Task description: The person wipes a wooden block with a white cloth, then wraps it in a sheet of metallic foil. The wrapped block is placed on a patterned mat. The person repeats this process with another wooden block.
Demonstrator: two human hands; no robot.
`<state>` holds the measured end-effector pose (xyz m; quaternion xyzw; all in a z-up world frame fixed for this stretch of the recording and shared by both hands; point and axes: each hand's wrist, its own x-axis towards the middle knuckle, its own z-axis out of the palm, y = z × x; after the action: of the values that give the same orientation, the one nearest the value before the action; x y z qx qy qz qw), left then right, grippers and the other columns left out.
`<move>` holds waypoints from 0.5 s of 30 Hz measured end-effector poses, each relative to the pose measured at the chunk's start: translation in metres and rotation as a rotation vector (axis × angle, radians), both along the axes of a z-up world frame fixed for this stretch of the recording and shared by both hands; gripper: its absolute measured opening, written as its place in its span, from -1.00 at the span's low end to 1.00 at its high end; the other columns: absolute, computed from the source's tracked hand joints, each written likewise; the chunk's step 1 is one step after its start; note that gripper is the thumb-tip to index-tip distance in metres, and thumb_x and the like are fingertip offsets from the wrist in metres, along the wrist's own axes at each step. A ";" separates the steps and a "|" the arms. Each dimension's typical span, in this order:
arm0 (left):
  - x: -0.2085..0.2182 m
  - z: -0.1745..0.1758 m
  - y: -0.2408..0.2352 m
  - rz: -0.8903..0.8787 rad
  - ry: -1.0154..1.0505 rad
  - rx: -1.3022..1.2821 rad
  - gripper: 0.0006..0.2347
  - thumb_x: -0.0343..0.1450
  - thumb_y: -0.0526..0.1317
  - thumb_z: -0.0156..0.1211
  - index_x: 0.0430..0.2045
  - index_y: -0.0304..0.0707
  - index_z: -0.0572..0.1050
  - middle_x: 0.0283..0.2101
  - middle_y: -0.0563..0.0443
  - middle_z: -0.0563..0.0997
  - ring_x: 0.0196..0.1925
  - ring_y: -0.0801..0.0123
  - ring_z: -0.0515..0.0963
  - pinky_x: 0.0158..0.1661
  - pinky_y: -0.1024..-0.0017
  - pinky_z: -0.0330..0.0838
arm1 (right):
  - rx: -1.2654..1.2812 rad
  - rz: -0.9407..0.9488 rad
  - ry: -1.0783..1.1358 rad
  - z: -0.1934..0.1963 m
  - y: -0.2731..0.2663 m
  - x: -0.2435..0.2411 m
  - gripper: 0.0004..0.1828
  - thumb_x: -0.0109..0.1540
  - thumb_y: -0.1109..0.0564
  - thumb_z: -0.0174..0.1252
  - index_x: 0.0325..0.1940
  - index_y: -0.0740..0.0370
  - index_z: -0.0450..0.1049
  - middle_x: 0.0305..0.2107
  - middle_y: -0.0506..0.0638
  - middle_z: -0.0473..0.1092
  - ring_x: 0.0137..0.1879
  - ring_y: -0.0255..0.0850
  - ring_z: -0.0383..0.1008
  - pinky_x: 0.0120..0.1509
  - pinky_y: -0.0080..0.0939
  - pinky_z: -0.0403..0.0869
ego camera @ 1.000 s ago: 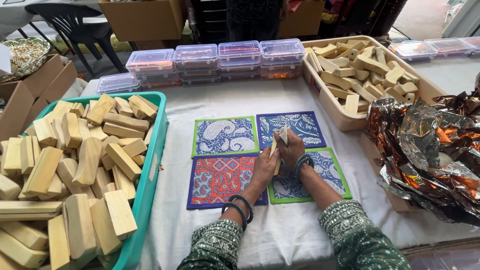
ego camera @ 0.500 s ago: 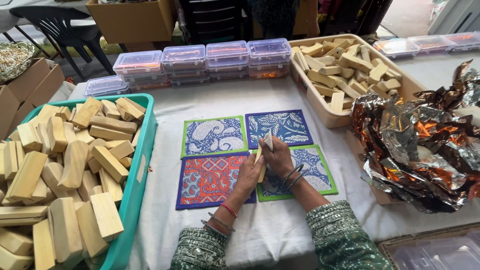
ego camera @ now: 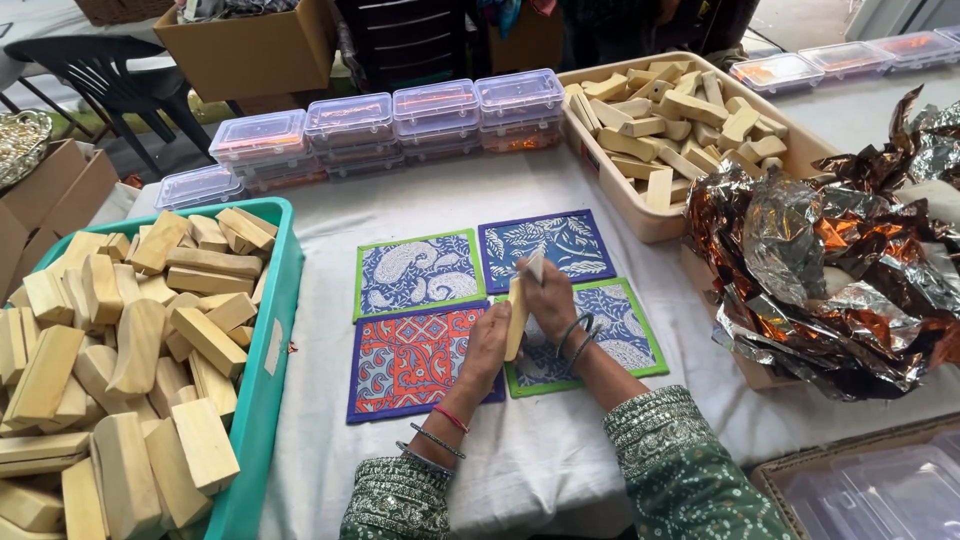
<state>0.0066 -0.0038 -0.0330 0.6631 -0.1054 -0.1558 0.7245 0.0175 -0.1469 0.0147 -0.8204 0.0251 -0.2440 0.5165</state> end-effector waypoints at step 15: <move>0.048 -0.022 0.028 0.069 0.429 -0.854 -0.21 0.48 0.49 -0.46 0.00 -0.34 0.42 -0.22 -0.15 0.59 -0.17 0.20 0.64 -0.16 0.26 0.63 | -0.599 0.485 -0.461 0.015 0.054 -0.041 -0.44 0.06 0.40 0.09 0.17 0.27 0.50 0.24 0.09 0.41 0.44 0.02 0.33 0.53 0.06 0.28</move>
<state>0.0549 0.0240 -0.0554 0.2624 0.0140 -0.2076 0.9423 -0.0234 -0.0930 0.0300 -0.8402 -0.3553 -0.2890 0.2905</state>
